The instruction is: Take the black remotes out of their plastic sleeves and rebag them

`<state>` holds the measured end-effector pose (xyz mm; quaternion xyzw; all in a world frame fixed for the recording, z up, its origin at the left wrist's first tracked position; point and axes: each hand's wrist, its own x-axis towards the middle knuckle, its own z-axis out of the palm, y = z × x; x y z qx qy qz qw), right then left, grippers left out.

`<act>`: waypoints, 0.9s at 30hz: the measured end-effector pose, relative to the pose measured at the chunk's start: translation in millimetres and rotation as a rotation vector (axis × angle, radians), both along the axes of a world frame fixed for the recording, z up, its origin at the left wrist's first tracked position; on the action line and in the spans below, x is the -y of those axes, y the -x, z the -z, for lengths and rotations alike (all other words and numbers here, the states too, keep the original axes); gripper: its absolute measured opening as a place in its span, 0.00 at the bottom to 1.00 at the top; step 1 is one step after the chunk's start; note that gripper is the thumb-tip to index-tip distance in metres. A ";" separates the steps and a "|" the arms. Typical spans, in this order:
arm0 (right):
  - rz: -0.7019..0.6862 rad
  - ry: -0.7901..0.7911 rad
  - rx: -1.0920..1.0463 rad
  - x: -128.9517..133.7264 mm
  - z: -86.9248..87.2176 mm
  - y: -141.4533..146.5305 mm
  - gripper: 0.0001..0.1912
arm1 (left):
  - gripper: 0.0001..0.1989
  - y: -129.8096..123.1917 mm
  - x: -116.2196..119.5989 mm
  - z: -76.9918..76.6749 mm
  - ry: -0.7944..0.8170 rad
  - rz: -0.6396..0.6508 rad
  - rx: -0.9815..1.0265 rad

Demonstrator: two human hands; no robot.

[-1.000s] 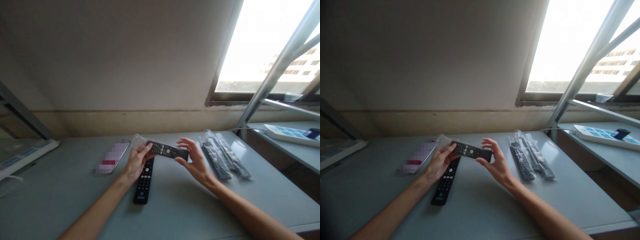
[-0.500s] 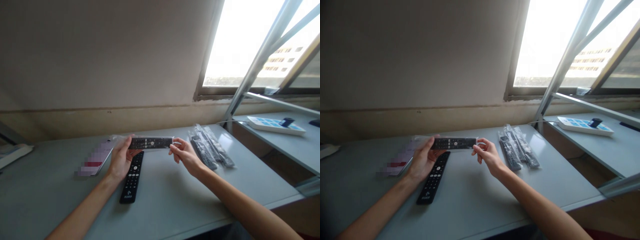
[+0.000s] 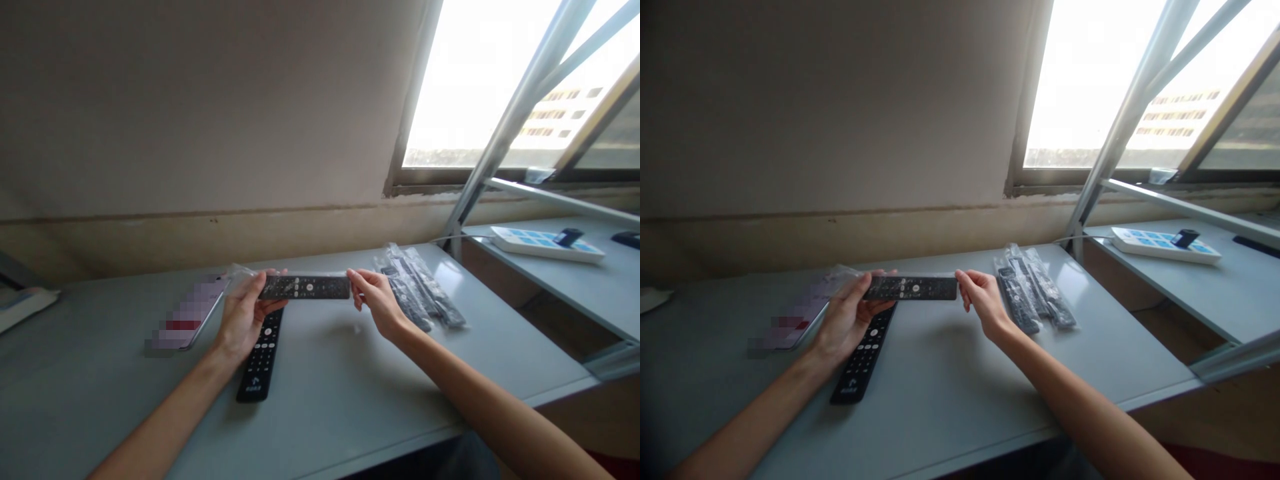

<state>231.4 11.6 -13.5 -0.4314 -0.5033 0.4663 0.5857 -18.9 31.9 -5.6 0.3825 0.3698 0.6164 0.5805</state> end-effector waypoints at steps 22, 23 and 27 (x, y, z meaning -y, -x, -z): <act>-0.140 0.152 -0.108 3.7 4.3 9.1 0.30 | 0.14 4.6 1.1 -7.0 0.108 0.046 0.093; -0.124 0.148 -0.138 2.5 5.3 8.5 0.29 | 0.14 5.1 1.2 -7.3 0.112 0.045 0.093; -0.053 0.118 -0.249 -2.3 6.4 5.1 0.25 | 0.14 3.6 2.6 -6.7 0.112 -0.010 0.063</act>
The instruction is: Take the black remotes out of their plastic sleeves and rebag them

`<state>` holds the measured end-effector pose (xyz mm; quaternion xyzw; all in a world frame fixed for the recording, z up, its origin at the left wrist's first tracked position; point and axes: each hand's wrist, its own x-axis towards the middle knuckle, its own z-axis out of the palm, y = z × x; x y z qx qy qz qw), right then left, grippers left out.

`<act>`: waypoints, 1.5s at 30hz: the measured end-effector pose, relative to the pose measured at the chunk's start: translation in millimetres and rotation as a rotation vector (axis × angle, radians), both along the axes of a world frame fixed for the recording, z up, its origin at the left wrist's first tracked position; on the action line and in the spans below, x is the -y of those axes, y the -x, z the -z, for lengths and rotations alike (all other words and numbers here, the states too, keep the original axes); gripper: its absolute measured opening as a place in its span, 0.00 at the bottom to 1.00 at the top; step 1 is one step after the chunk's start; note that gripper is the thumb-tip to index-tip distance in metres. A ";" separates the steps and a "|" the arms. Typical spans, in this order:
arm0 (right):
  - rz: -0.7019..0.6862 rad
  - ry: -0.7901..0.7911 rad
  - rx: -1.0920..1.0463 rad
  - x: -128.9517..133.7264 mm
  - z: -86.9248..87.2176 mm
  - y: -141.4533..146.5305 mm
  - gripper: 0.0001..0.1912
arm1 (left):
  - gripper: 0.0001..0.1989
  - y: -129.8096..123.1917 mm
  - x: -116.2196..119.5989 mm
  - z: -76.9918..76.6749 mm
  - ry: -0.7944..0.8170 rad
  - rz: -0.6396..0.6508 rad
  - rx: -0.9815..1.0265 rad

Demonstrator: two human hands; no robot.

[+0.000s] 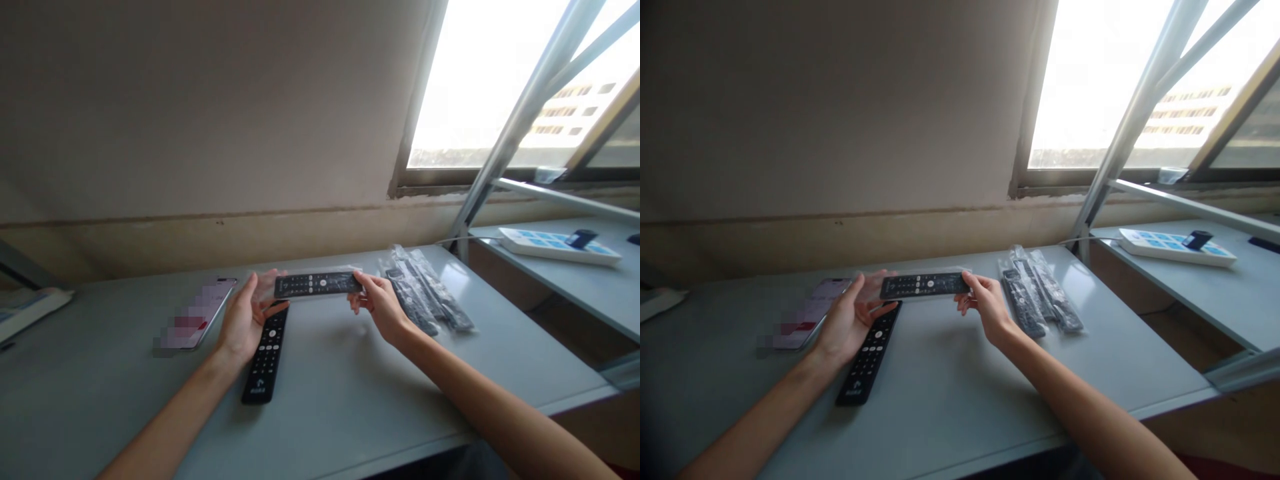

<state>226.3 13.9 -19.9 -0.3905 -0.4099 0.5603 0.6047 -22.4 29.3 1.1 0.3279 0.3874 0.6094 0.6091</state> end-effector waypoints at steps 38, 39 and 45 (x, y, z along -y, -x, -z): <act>0.156 -0.160 0.156 -2.7 -19.3 -19.4 0.24 | 0.14 4.0 -6.4 7.1 0.028 0.132 0.012; 0.200 -0.192 0.261 -2.9 -18.7 -20.5 0.25 | 0.13 4.4 -6.8 7.6 0.023 0.138 0.003; 0.381 -0.296 0.621 -2.8 -18.0 -22.1 0.29 | 0.10 4.2 -8.1 7.4 0.000 0.136 0.003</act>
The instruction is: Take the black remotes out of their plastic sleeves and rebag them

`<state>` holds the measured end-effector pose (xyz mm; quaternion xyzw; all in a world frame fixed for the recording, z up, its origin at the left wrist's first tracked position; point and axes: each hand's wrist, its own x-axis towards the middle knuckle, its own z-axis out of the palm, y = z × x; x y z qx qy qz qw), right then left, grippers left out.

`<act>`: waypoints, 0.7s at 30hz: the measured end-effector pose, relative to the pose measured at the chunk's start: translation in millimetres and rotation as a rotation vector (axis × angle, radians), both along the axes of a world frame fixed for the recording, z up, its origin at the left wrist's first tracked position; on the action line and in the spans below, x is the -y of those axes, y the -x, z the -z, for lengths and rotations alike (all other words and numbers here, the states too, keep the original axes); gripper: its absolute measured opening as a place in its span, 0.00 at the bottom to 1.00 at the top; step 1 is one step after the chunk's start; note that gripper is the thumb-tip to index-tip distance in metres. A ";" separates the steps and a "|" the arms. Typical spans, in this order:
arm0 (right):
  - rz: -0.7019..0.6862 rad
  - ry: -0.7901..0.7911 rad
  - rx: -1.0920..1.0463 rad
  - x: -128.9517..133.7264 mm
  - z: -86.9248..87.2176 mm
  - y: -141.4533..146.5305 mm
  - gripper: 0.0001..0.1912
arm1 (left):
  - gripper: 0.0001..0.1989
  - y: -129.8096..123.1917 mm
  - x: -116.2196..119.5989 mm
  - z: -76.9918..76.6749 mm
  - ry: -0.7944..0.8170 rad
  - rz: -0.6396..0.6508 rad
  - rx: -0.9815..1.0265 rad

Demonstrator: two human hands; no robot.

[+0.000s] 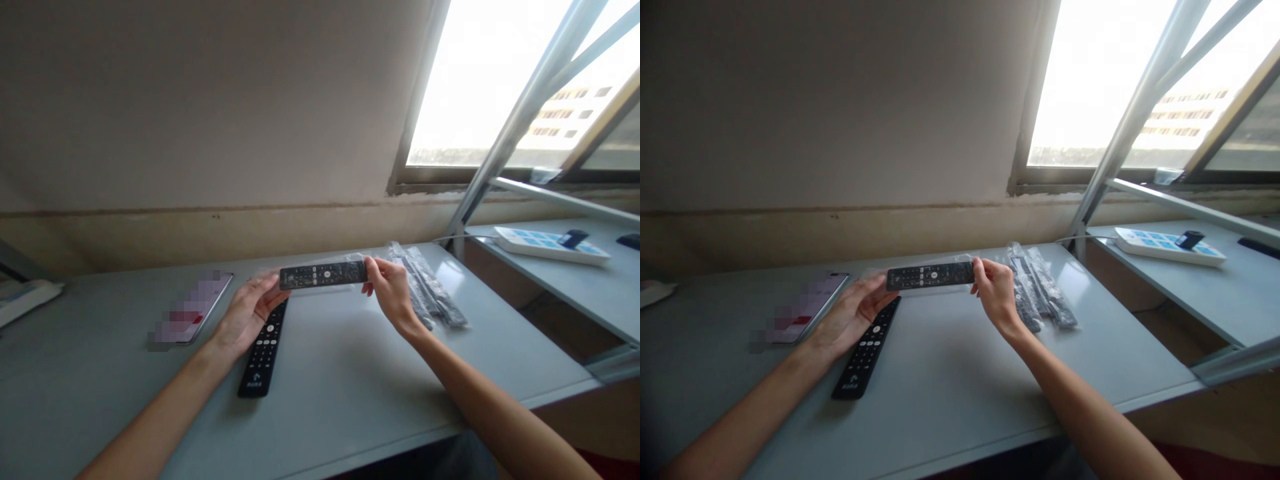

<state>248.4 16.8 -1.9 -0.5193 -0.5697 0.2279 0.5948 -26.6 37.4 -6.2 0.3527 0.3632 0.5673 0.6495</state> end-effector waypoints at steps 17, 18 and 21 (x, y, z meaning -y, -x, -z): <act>-0.313 0.141 -0.741 -8.1 -12.5 -9.3 0.17 | 0.11 -10.8 16.1 -12.9 0.116 0.195 -0.074; -0.321 0.132 -0.749 -7.5 -13.7 -9.3 0.16 | 0.13 -10.9 17.0 -13.1 0.124 0.224 -0.084; -0.336 0.112 -0.745 -5.3 -17.4 -9.8 0.16 | 0.16 -11.3 19.8 -13.7 0.153 0.316 -0.116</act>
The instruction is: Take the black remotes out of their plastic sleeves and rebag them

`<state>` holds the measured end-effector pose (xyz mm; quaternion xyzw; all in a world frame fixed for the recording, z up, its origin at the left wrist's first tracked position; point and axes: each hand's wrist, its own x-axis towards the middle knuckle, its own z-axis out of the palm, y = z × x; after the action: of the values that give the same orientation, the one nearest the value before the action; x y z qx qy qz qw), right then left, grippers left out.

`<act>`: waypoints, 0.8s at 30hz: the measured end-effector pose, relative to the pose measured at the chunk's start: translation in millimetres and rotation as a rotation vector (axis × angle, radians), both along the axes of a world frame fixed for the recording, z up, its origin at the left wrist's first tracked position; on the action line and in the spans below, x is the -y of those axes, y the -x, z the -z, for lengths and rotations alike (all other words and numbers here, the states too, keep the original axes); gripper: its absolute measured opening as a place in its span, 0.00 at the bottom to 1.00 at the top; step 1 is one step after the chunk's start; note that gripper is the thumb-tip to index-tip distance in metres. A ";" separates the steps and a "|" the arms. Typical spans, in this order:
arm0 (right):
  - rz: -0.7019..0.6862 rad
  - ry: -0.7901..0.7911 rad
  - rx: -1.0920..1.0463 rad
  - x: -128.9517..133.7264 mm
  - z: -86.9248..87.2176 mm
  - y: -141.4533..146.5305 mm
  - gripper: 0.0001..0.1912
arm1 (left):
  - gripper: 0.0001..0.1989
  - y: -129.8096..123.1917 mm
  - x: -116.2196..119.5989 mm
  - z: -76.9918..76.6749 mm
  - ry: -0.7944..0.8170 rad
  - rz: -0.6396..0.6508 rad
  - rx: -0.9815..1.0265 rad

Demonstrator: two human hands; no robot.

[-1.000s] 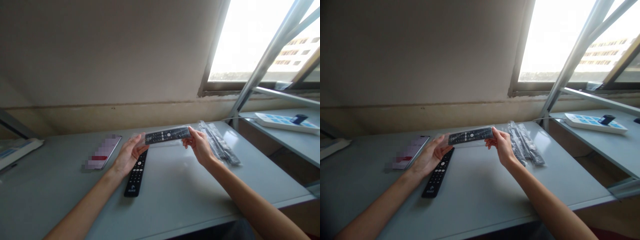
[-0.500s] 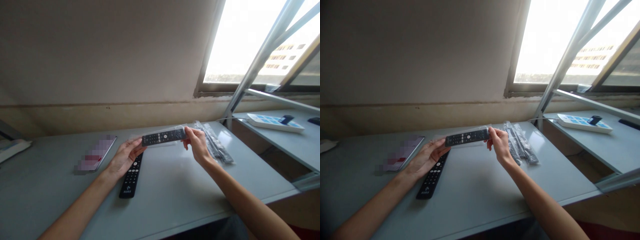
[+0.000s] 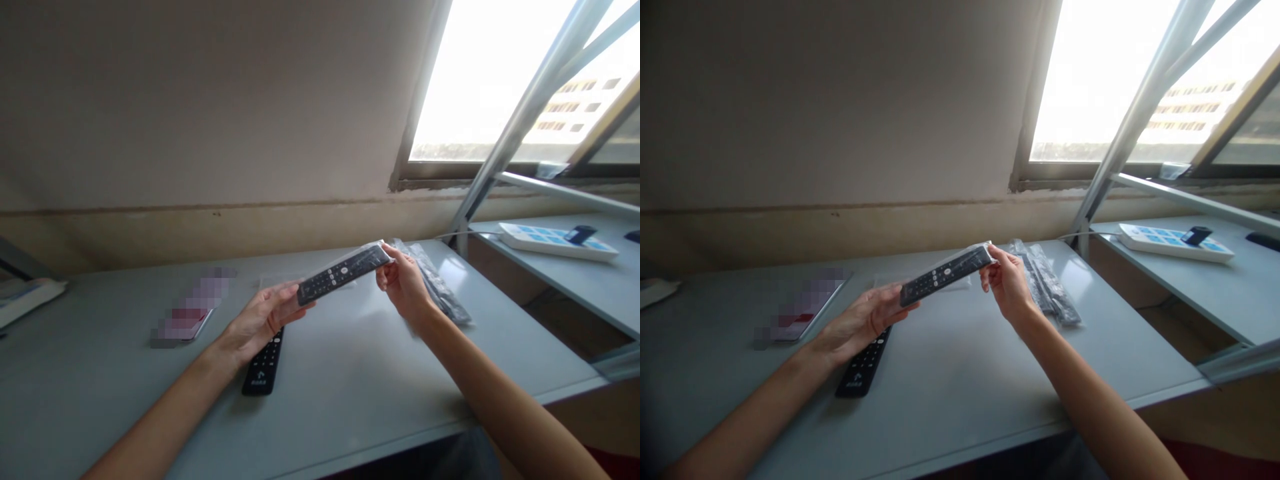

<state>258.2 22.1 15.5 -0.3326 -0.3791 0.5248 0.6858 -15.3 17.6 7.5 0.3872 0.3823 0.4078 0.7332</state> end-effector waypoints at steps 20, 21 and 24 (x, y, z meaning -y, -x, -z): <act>0.362 -0.180 0.552 15.4 -11.6 2.0 0.28 | 0.13 10.3 -16.5 6.1 -0.038 -0.109 -0.001; 0.342 -0.182 0.554 16.4 -11.1 4.2 0.29 | 0.11 11.3 -18.4 7.1 -0.031 -0.141 0.009; 0.242 -0.194 0.514 17.1 -7.0 10.5 0.28 | 0.09 12.4 -21.2 9.7 -0.019 -0.190 0.034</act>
<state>247.8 5.0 22.5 -0.4302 -0.5463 0.2991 0.6535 -27.7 38.8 -2.2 0.3493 0.4011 0.4857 0.6937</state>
